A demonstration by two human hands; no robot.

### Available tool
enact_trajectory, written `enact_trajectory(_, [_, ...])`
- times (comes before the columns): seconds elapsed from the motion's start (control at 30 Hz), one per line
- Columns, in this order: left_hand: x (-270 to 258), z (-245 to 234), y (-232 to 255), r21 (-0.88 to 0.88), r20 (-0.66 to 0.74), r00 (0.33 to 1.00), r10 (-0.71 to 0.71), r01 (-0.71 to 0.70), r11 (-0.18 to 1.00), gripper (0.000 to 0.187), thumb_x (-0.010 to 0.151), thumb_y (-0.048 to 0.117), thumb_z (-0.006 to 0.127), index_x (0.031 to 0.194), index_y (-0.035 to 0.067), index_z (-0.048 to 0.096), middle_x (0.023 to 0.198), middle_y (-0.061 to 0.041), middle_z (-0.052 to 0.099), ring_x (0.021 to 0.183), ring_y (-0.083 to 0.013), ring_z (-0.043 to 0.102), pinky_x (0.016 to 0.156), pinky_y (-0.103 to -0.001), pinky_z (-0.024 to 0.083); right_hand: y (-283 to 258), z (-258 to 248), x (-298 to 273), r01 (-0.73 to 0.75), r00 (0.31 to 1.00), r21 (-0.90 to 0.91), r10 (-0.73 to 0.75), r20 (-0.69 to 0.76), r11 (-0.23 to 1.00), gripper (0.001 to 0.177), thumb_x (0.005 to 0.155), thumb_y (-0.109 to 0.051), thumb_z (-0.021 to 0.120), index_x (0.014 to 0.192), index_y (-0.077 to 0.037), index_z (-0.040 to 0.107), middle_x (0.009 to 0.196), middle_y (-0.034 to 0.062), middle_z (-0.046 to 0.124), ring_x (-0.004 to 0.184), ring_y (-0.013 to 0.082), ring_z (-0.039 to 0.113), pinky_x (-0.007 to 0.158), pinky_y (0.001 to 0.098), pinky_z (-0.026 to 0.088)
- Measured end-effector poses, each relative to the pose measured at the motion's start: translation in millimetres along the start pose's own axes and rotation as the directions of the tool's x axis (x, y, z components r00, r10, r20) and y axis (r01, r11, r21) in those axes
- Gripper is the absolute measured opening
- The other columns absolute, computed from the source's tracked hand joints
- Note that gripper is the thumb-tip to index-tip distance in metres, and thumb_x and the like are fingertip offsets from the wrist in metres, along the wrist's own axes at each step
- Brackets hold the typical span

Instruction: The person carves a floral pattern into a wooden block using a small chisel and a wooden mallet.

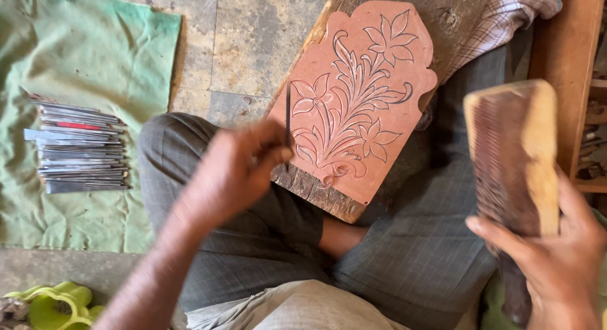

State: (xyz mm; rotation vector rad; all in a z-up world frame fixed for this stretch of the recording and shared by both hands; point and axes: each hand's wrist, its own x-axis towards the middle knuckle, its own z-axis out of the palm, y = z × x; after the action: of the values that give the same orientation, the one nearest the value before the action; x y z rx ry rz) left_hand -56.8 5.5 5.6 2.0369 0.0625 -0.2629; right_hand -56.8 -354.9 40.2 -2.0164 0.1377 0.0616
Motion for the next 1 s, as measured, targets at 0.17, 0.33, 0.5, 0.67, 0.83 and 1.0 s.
enact_trajectory(0.17, [-36, 57, -8, 0.339, -0.133, 0.761, 0.635, -0.567, 0.751, 0.016, 0.086, 0.011, 0.067, 0.097, 0.003, 0.059, 0.120, -0.026, 0.067, 0.109, -0.0436, 0.068, 0.096, -0.050, 0.052, 47, -38, -43, -0.163, 0.985, 0.188, 0.169, -0.021, 0.969, 0.062, 0.078, 0.012, 0.071, 0.138, 0.006, 0.056, 0.114, 0.0163, 0.071, 0.099, 0.0224, 0.073, 0.085, 0.0367, 0.063])
enact_trajectory(0.33, [-73, 92, -6, -0.010, 0.226, 0.902, 0.367, -0.375, 0.927, 0.022, 0.094, 0.012, 0.060, 0.111, -0.002, 0.060, 0.135, -0.027, 0.062, 0.123, -0.0414, 0.063, 0.108, -0.043, 0.051, 145, -72, -82, -0.098, 0.962, 0.110, 0.122, -0.246, 0.989, 0.054, 0.086, 0.008, 0.073, 0.137, 0.012, 0.057, 0.123, 0.0198, 0.068, 0.115, 0.0255, 0.070, 0.104, 0.0382, 0.059])
enact_trajectory(0.5, [-79, 96, -6, 0.007, 0.479, 0.876, 0.065, -0.078, 0.997, 0.026, 0.098, 0.022, 0.057, 0.115, 0.004, 0.064, 0.138, -0.025, 0.060, 0.136, -0.0404, 0.056, 0.119, -0.043, 0.045, 278, -114, -127, 0.135, 0.968, -0.184, -0.169, -0.185, 0.974, 0.030, 0.096, -0.007, 0.068, 0.125, 0.003, 0.068, 0.135, 0.0186, 0.062, 0.125, 0.0267, 0.065, 0.112, 0.0351, 0.052])
enact_trajectory(0.67, [-53, 99, -17, 0.247, 0.014, 0.882, 0.471, -0.460, 0.853, 0.016, 0.086, 0.012, 0.065, 0.090, -0.003, 0.065, 0.152, -0.041, 0.038, 0.145, -0.0554, 0.036, 0.120, -0.059, 0.031, 356, -120, -149, -0.371, 0.851, 0.201, 0.418, -0.318, 0.907, 0.040, 0.089, -0.006, 0.069, 0.128, 0.002, 0.066, 0.119, 0.0188, 0.071, 0.113, 0.0253, 0.070, 0.101, 0.0383, 0.055])
enact_trajectory(0.83, [-44, 105, -20, 0.273, 0.083, 0.853, 0.515, -0.517, 0.811, 0.019, 0.084, 0.011, 0.065, 0.093, -0.005, 0.065, 0.151, -0.037, 0.045, 0.142, -0.0535, 0.042, 0.118, -0.059, 0.035, 367, -78, -165, -0.304, 0.870, -0.090, 0.238, -0.432, 0.948, 0.057, 0.077, -0.006, 0.083, 0.130, 0.007, 0.067, 0.110, 0.0199, 0.073, 0.101, 0.0234, 0.070, 0.095, 0.0362, 0.055])
enact_trajectory(1.0, [-64, 98, -26, -0.044, 0.108, 0.882, 0.458, -0.456, 0.889, 0.020, 0.097, 0.016, 0.067, 0.101, -0.004, 0.066, 0.134, -0.022, 0.067, 0.123, -0.0379, 0.068, 0.108, -0.044, 0.056, 368, -62, -165, -0.365, 0.867, -0.242, 0.234, -0.440, 0.899, 0.065, 0.084, -0.014, 0.086, 0.140, 0.008, 0.061, 0.117, 0.0221, 0.072, 0.109, 0.0268, 0.070, 0.092, 0.0370, 0.055])
